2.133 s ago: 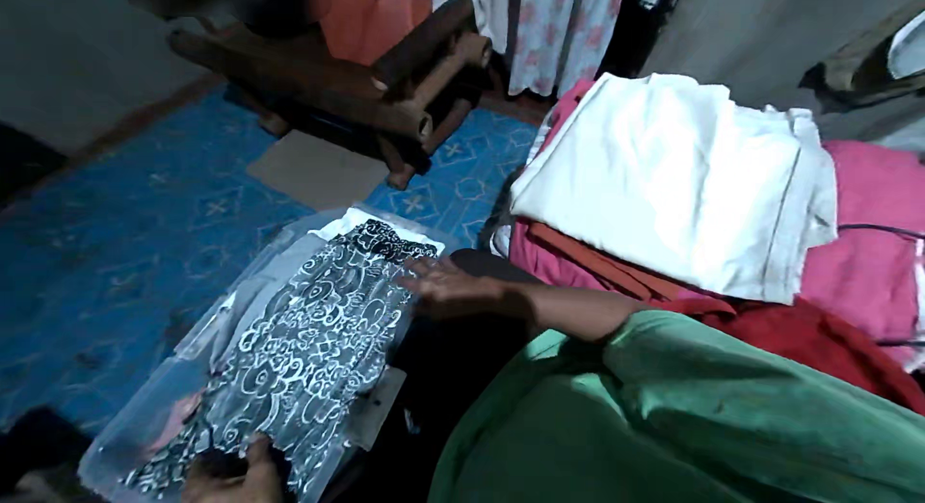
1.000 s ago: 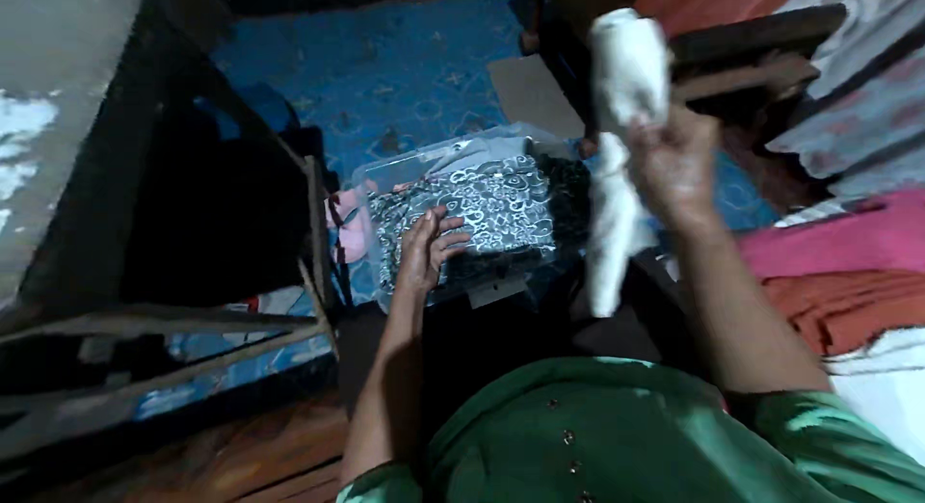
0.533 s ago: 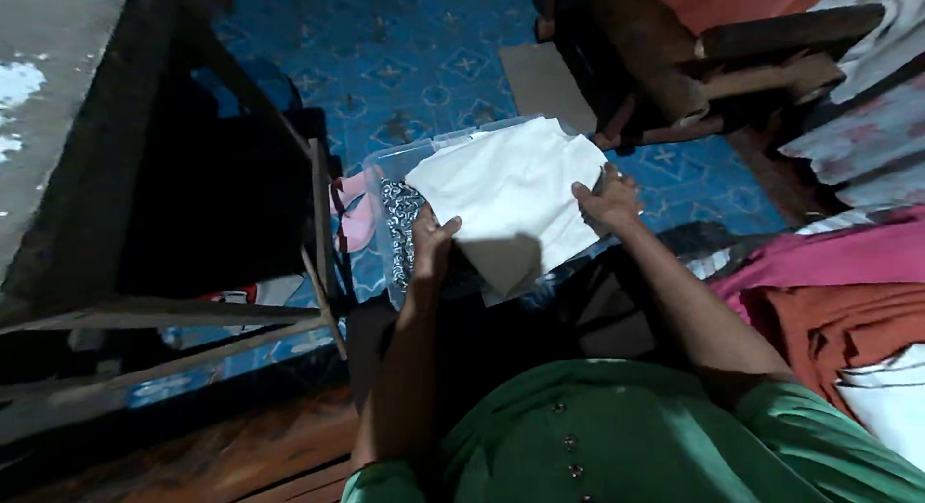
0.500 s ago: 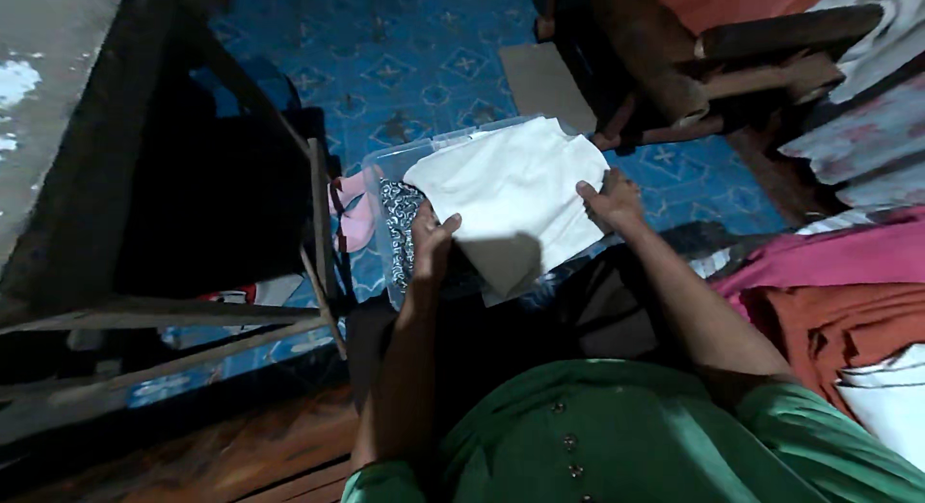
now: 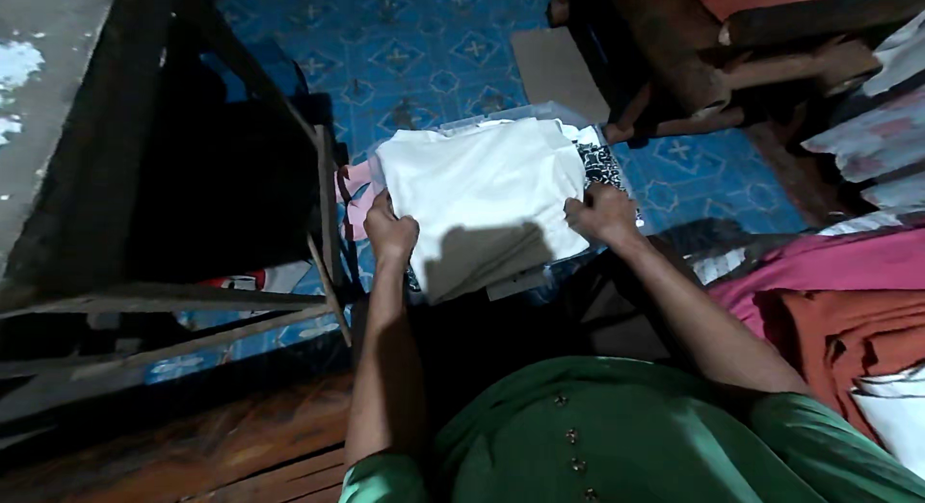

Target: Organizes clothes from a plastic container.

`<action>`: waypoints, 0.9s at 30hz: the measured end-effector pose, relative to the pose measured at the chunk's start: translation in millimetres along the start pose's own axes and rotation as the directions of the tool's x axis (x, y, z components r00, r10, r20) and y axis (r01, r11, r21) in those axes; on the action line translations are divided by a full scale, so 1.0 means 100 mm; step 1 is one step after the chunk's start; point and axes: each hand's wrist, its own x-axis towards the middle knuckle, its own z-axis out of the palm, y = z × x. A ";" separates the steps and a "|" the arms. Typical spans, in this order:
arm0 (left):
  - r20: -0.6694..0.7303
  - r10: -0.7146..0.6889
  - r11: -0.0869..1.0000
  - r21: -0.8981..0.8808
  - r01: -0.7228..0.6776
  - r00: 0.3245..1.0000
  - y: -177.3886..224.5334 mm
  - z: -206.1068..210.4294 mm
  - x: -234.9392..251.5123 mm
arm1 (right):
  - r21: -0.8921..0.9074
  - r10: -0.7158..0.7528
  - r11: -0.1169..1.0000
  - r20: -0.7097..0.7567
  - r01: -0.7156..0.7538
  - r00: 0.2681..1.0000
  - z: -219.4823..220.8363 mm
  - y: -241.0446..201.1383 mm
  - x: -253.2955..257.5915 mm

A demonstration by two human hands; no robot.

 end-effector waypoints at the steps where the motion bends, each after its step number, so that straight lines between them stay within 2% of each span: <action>1: -0.015 -0.011 0.995 0.098 0.012 1.000 0.08 0.00 -0.06 | -0.047 -0.010 0.999 -0.047 0.008 0.999 0.00 -0.04 -0.05; 3: -0.045 0.023 0.960 0.279 -0.009 0.999 0.20 0.02 -0.17 | -0.087 -0.095 0.993 -0.170 0.081 0.981 -0.04 -0.09 -0.14; 5: -0.001 0.094 0.938 0.334 -0.088 0.996 0.25 0.06 -0.28 | -0.114 -0.245 0.968 -0.262 0.222 0.933 -0.06 -0.09 -0.15; 7: 0.071 0.226 0.912 0.335 -0.236 0.972 0.18 0.14 -0.33 | -0.149 -0.358 0.932 -0.237 0.331 0.903 0.01 -0.08 -0.06; 8: 0.100 0.266 0.899 0.333 -0.284 0.959 0.13 0.21 -0.31 | -0.146 -0.372 0.925 -0.175 0.350 0.912 0.07 -0.06 -0.01; 11: 0.240 0.261 0.858 0.385 -0.339 0.935 -0.07 0.34 -0.27 | -0.126 -0.231 0.960 0.135 0.248 0.963 0.30 -0.03 0.11; 13: 0.297 0.223 0.853 0.401 -0.333 0.929 -0.13 0.37 -0.19 | -0.127 -0.147 0.975 0.249 0.183 0.957 0.36 -0.05 0.10; 16: 0.342 0.221 0.851 0.389 -0.352 0.913 -0.26 0.41 0.01 | -0.104 -0.126 0.983 0.239 0.154 0.963 0.43 -0.06 0.02; 20: 0.346 0.319 0.849 0.309 -0.428 0.883 -0.34 0.50 0.22 | -0.052 -0.113 0.991 0.172 0.124 0.979 0.59 -0.06 0.05; 21: 0.340 0.338 0.837 0.317 -0.446 0.878 -0.30 0.49 0.19 | -0.020 -0.112 0.993 0.144 0.116 0.983 0.63 -0.04 0.07; 24: 0.328 0.422 0.762 0.377 -0.527 0.845 -0.08 0.44 -0.04 | 0.086 -0.127 0.990 0.198 0.112 0.972 0.54 -0.04 0.09; 27: 0.464 0.407 0.753 0.318 -0.577 0.787 0.02 0.42 -0.23 | 0.144 -0.188 0.976 0.174 0.164 0.967 0.52 -0.01 0.09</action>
